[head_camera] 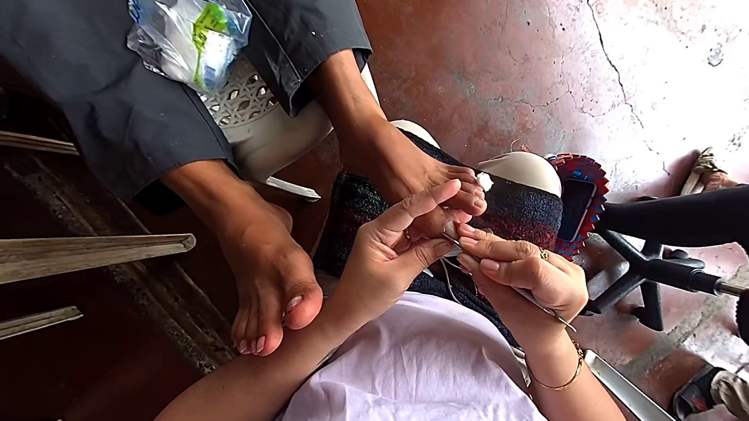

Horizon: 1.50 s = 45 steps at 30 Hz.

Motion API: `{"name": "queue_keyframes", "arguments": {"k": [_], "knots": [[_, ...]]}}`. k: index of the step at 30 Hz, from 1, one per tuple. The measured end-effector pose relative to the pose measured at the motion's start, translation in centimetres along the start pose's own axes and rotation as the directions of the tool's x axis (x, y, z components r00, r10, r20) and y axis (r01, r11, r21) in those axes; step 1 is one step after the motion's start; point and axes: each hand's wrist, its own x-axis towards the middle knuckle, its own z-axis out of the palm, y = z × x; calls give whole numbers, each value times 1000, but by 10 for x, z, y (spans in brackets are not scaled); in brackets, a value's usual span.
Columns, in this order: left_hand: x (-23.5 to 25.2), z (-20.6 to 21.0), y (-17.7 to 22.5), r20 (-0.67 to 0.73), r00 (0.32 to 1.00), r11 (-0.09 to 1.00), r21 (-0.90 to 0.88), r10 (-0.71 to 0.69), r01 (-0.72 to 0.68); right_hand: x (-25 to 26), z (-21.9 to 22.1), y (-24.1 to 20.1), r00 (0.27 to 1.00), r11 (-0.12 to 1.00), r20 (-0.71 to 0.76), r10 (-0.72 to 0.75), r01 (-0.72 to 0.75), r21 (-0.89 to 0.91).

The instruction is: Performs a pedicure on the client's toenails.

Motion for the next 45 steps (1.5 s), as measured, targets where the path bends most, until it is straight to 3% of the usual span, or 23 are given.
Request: {"name": "queue_keyframes", "arguments": {"k": [5,12,21,45], "knots": [[1,-1,0,8,1000,1000,2,15,-15,-3,3,1,999,1000,-30,17,-17,14],[3,-3,0,26,1000,1000,-12,9,-8,-4,4,-6,967,925,-60,248,-218,310],[3,-3,0,16,1000,1000,17,3,-3,-1,0,-14,998,998,48,26,-23,-60],[2,-1,2,10,1000,1000,24,-5,5,0,7,-10,999,998,-30,28,-30,-62]]}}
